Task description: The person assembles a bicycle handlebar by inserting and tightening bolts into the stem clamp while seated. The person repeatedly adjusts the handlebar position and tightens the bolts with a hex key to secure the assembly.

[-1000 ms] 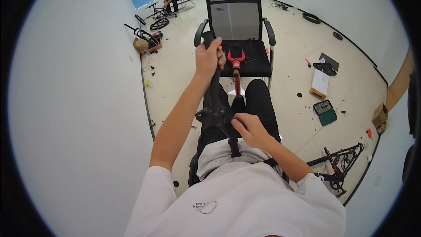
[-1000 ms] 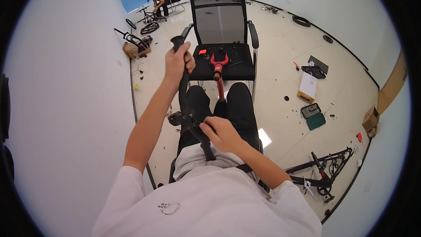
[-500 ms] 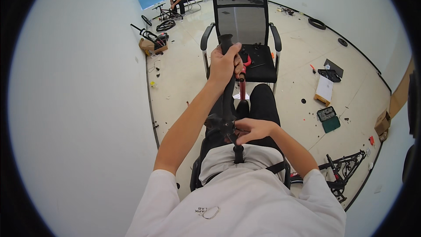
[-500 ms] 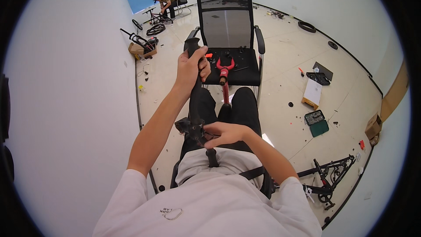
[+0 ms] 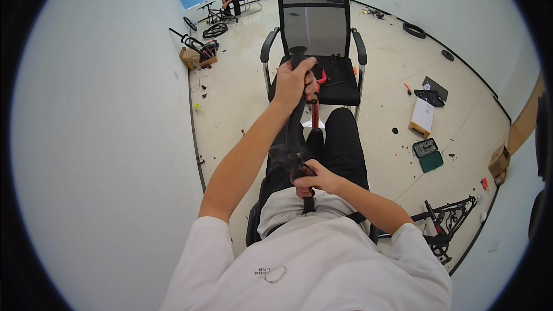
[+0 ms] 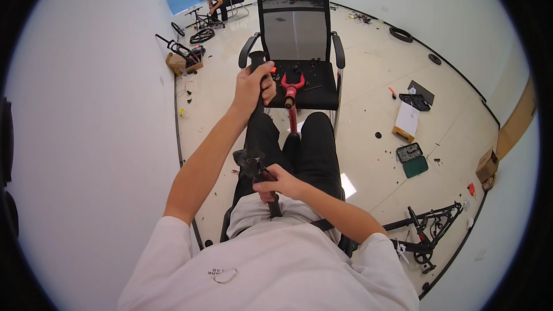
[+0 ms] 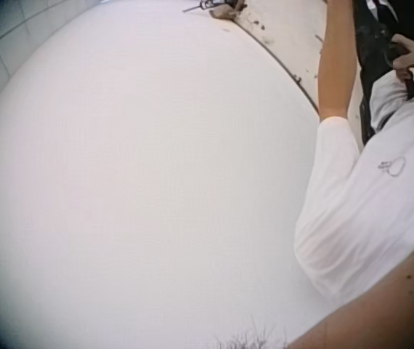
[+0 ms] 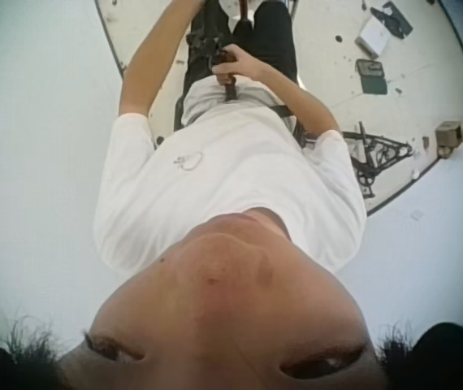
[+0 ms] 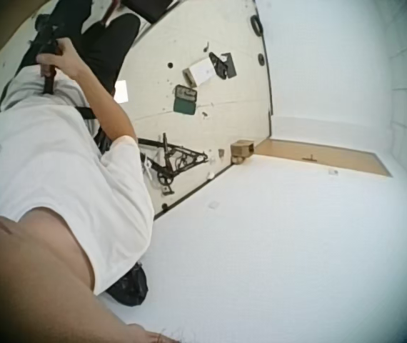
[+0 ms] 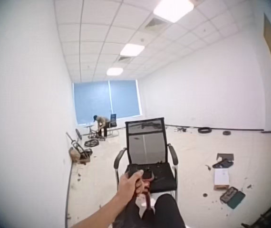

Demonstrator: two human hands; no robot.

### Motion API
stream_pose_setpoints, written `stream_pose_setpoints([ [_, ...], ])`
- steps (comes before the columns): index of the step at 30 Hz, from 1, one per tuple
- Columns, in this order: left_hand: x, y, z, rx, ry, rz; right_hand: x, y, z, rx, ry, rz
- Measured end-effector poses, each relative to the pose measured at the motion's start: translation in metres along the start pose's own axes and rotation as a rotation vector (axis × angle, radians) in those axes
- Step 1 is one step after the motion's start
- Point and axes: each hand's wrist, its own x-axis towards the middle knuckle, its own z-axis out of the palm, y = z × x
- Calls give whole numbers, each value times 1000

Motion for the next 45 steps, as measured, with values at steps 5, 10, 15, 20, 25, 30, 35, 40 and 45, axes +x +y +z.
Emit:
stream_pose_setpoints([
  [5, -2, -3, -20, 56, 141, 62, 4, 17, 19, 247, 241, 24],
  [10, -1, 3, -20, 96, 127, 97, 7, 19, 12, 26, 280, -18],
  [15, 5, 0, -36, 38, 192, 82, -20, 7, 11, -468, 435, -125],
  [20, 12, -12, -44, 105, 249, 53, -50, 2, 6, -761, 490, -101],
  [25, 9, -9, -27, 170, 238, 61, -49, -9, 13, -780, 495, -16],
  [30, 7, -13, -21, 208, 250, 68, -54, -6, 22, -786, 553, -7],
  [35, -3, -3, -10, 246, 231, 92, -59, -12, 38, -666, 556, 66],
  [40, 0, -6, -18, 212, 261, 91, -54, -1, 39, -488, 577, 51],
  [45, -2, 1, -14, 192, 204, 132, -47, 5, 27, -602, 565, -68],
])
